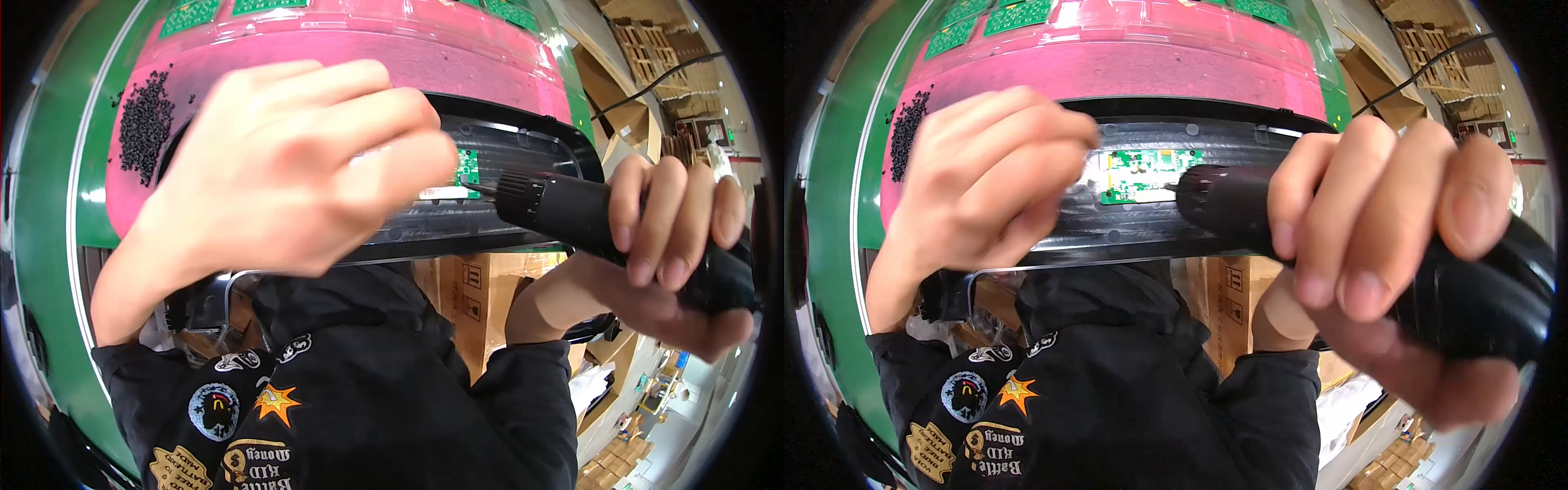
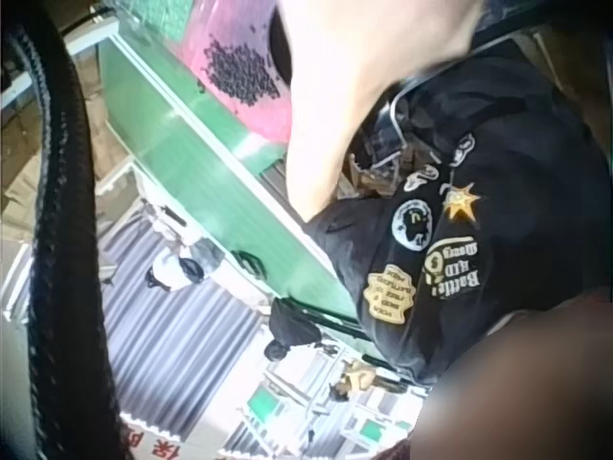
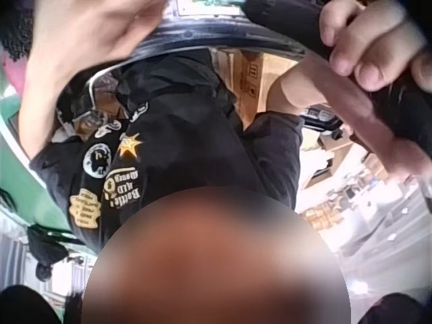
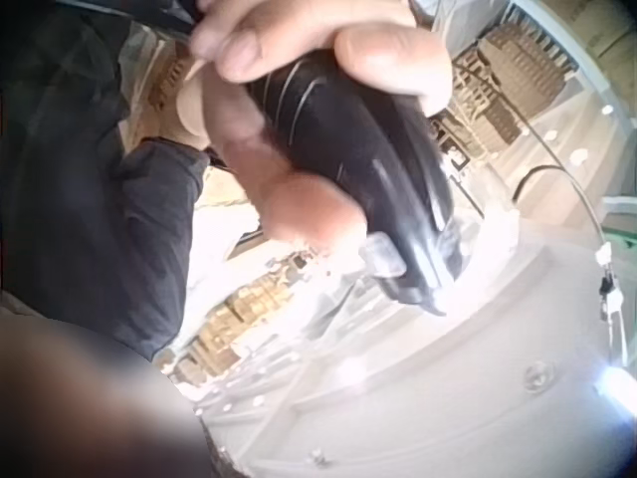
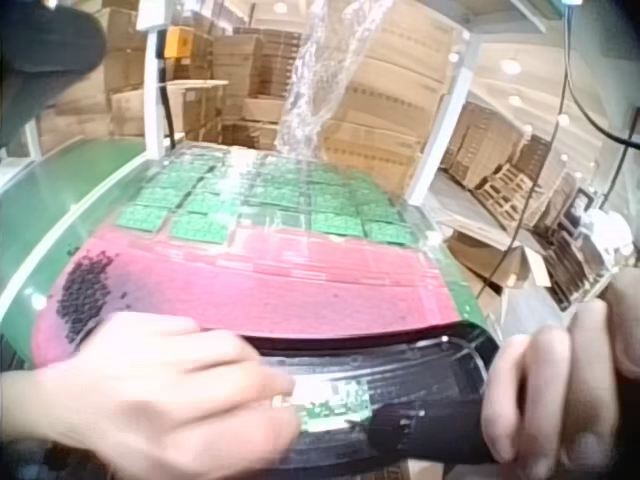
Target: Assembling electronic components by placing circuit boards into plastic housings and securing them with screws using an electric screwdriver.
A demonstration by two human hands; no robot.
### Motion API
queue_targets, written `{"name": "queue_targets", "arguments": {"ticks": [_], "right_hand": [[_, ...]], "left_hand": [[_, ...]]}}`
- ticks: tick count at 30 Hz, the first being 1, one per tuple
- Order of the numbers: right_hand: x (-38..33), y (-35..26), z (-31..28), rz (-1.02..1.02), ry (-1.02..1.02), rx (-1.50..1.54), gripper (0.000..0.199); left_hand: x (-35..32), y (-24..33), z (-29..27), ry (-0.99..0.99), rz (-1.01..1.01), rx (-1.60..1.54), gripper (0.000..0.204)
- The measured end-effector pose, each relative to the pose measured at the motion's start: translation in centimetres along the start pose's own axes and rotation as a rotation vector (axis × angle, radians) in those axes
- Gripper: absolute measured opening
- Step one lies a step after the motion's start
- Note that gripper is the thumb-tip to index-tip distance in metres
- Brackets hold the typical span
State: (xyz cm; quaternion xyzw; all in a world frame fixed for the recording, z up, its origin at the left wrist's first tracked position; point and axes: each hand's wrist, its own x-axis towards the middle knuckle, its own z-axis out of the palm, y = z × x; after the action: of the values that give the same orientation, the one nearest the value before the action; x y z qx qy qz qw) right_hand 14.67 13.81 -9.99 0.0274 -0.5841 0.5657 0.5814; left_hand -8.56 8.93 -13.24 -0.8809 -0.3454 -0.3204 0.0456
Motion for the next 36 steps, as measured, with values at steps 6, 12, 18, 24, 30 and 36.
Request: {"name": "queue_targets", "arguments": {"ticks": [6, 12, 18, 24, 30, 36], "right_hand": [[0.1, 0.5, -5.0, 0.205, -0.2, -0.08, 0.055], [-0.1, 1.9, -6.1, 0.202, -0.209, -0.063, 0.057], [0.0, 1.6, -5.8, 0.252, -0.176, -0.041, 0.058], [0.2, 2.8, -6.0, 0.234, -0.249, -0.054, 0.061], [0.8, 3.9, -5.3, 0.268, -0.164, -0.099, 0.061], [1.4, 3.8, -5.6, 0.303, -0.271, -0.015, 0.059]], "left_hand": [[1.9, 3.3, -5.0, -0.135, 0.201, -0.127, 0.037], [8.0, 5.7, -3.5, -0.254, -0.251, -0.083, 0.039], [2.4, 11.5, -9.0, -0.372, -0.678, -0.016, 0.042], [-1.1, 11.9, -10.7, -0.378, -0.694, -0.152, 0.046], [-1.8, 10.4, -11.3, -0.346, -0.68, -0.304, 0.05], [-0.6, 10.2, -10.0, -0.279, -0.687, -0.288, 0.046]]}}
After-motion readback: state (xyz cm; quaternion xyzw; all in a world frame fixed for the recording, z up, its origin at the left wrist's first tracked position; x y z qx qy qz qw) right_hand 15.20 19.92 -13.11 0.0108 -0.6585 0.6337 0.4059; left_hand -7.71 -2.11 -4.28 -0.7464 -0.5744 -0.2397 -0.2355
